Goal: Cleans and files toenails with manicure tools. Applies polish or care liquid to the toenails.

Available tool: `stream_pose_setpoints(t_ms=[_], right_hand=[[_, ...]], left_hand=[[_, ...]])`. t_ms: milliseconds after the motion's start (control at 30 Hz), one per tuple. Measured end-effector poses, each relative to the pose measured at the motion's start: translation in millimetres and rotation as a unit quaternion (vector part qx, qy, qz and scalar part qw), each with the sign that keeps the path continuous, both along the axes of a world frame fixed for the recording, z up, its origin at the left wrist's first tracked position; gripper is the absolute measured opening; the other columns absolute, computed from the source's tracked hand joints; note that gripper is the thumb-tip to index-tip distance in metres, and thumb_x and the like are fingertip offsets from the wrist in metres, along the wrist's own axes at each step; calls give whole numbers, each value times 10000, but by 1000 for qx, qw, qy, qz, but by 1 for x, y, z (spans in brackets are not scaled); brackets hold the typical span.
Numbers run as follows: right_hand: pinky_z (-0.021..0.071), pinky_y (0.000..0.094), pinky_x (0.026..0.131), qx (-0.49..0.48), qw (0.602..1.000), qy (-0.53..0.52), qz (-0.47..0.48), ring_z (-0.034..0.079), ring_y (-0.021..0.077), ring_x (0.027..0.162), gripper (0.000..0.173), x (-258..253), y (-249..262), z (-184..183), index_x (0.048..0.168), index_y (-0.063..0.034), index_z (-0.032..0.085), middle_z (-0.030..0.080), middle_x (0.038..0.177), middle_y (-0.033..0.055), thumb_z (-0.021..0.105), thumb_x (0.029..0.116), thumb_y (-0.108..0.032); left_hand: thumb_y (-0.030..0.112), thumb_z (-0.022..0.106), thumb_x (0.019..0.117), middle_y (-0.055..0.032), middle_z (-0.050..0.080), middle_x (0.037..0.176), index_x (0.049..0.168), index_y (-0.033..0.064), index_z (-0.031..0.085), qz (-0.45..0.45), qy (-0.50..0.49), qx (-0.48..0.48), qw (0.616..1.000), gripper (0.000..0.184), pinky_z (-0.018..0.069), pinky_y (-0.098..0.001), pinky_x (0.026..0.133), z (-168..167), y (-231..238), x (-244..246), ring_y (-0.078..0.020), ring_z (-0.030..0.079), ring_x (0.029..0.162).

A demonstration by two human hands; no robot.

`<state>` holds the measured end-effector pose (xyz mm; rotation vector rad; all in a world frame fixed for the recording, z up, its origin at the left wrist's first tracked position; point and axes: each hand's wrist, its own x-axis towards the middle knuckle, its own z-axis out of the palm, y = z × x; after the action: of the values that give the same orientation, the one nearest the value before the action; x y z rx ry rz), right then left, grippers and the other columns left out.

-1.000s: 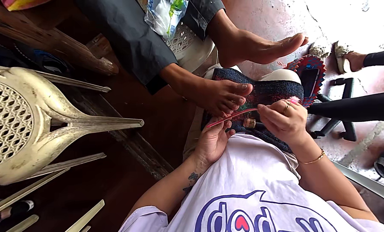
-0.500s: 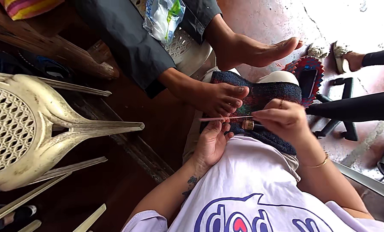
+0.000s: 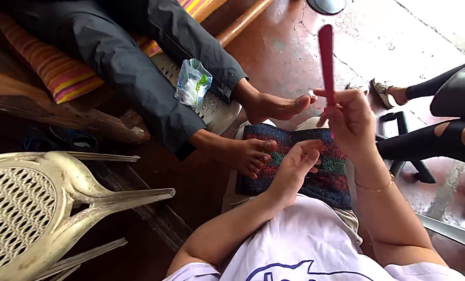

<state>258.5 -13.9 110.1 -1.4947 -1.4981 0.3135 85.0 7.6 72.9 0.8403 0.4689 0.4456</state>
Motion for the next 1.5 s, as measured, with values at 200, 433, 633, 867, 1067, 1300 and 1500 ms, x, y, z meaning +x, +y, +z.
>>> stream_pose_setpoints(t_ms=[200, 433, 633, 867, 1067, 1300, 1500], right_hand=[[496, 211, 533, -55, 995, -77, 9, 557, 51, 586, 160, -1, 14, 5, 1183, -32, 554, 641, 844, 36, 484, 1067, -116], [578, 283, 798, -65, 996, -56, -31, 661, 97, 931, 152, 27, -41, -17, 1129, -22, 590, 663, 1129, 76, 530, 1050, -137], [486, 737, 856, -520, 848, -104, -9, 666, 510, 992, 240, 20, -115, -40, 1133, 31, 681, 690, 1019, 287, 684, 972, -148], [515, 653, 823, -326, 910, -257, 27, 647, 495, 1050, 155, -38, -108, -112, 1027, -35, 740, 670, 1086, 277, 677, 958, -158], [471, 599, 939, -233, 920, -304, 81, 695, 359, 935, 416, -45, -95, -61, 998, -51, 691, 704, 906, 160, 478, 1072, -401], [476, 436, 914, -69, 923, -338, 171, 640, 287, 861, 273, -59, -79, -31, 1034, -90, 604, 626, 835, 102, 481, 1094, -325], [480, 416, 938, -74, 928, -290, 224, 654, 269, 1001, 225, -72, -76, -8, 1189, -119, 675, 705, 1016, 91, 487, 1067, -141]], left_hand=[[144, 457, 1068, -6, 633, 1034, 1225, 82, 605, 55, -23, -56, 997, 224, 523, -241, 824, 8, -2, 24, -76, 616, 900], [196, 360, 1106, -38, 696, 1093, 1264, 57, 611, 47, 36, -160, 985, 327, 542, -256, 794, -18, -5, -27, -95, 651, 867], [93, 467, 1053, -52, 683, 1114, 1279, -7, 576, 20, 72, -49, 996, 270, 547, -263, 808, -37, -9, -63, -103, 650, 898], [213, 574, 1027, -57, 696, 1124, 1179, 21, 687, -49, 212, 323, 921, 269, 523, -192, 820, -74, -4, -71, -31, 632, 900], [259, 422, 1086, -152, 647, 1272, 1311, -39, 616, -88, 132, 313, 936, 421, 514, -317, 995, -76, 2, -52, -147, 641, 1124], [247, 325, 1113, 57, 594, 600, 823, 87, 594, -127, 108, -16, 986, 427, 414, -153, 446, -43, 2, -54, 3, 521, 475], [203, 440, 1078, 63, 695, 764, 903, 81, 695, 86, 0, -11, 996, 332, 534, -178, 609, -48, -17, -70, -4, 641, 658]])
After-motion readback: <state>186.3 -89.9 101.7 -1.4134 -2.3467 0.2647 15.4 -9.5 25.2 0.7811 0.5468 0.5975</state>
